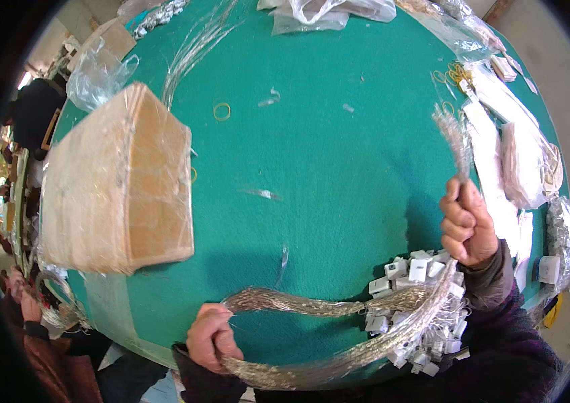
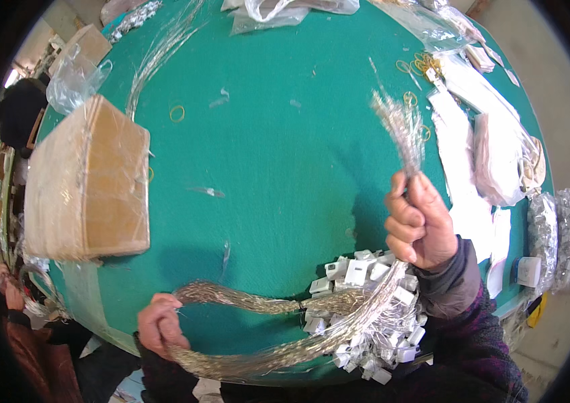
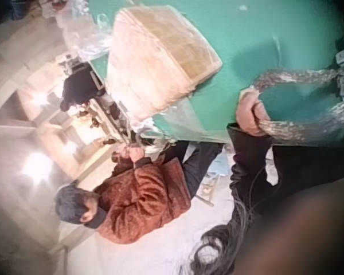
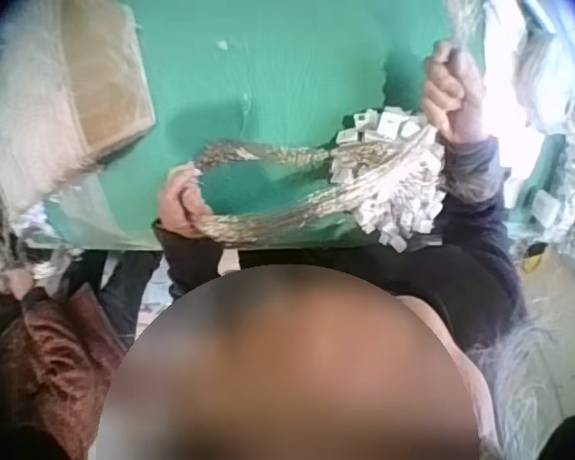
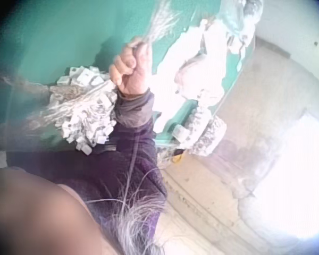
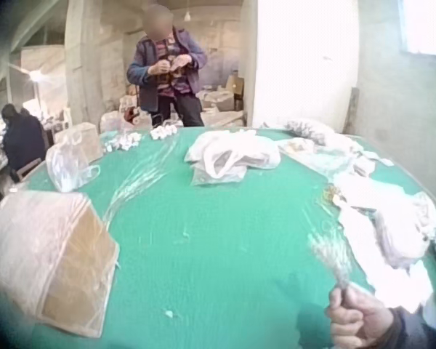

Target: The person gathers and aligns bundles of thin wires, secures them with rubber bands, and places the bundles into plastic bags. The person also handles small white plastic components on the table and organizes the finished wire bundles.

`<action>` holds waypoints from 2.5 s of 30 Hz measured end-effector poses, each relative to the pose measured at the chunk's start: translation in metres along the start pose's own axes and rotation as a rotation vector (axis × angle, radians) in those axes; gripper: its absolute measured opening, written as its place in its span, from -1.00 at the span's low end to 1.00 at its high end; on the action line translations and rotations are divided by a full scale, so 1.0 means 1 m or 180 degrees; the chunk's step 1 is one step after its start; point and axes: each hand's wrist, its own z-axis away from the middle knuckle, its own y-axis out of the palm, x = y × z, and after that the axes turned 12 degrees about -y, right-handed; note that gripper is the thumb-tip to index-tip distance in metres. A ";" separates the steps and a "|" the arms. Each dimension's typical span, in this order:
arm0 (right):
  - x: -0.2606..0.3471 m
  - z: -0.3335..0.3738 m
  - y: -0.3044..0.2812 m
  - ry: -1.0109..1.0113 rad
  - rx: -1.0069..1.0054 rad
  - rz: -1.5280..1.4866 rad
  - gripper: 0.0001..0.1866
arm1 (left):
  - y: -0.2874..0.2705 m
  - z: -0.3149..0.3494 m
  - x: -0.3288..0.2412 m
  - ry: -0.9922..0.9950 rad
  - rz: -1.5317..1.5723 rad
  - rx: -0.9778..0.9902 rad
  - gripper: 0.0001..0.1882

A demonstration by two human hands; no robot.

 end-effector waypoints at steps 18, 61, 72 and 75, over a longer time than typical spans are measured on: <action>0.000 -0.027 -0.014 0.1130 -0.0315 -0.0559 -0.75 | 0.019 -0.026 -0.025 0.0491 -0.2038 0.0873 -0.80; 0.080 -0.271 0.177 0.0377 0.2011 0.2572 -0.64 | 0.096 -0.307 -0.154 -0.2402 0.2853 0.0547 -0.79; 0.089 -0.451 0.057 -0.1767 0.1479 0.7049 -0.19 | 0.158 -0.330 0.023 -0.1723 0.0322 -0.0754 -0.80; 0.073 -0.477 0.052 -0.1625 0.1436 0.7426 -0.26 | 0.161 -0.322 0.028 -0.1810 0.0465 -0.0798 -0.80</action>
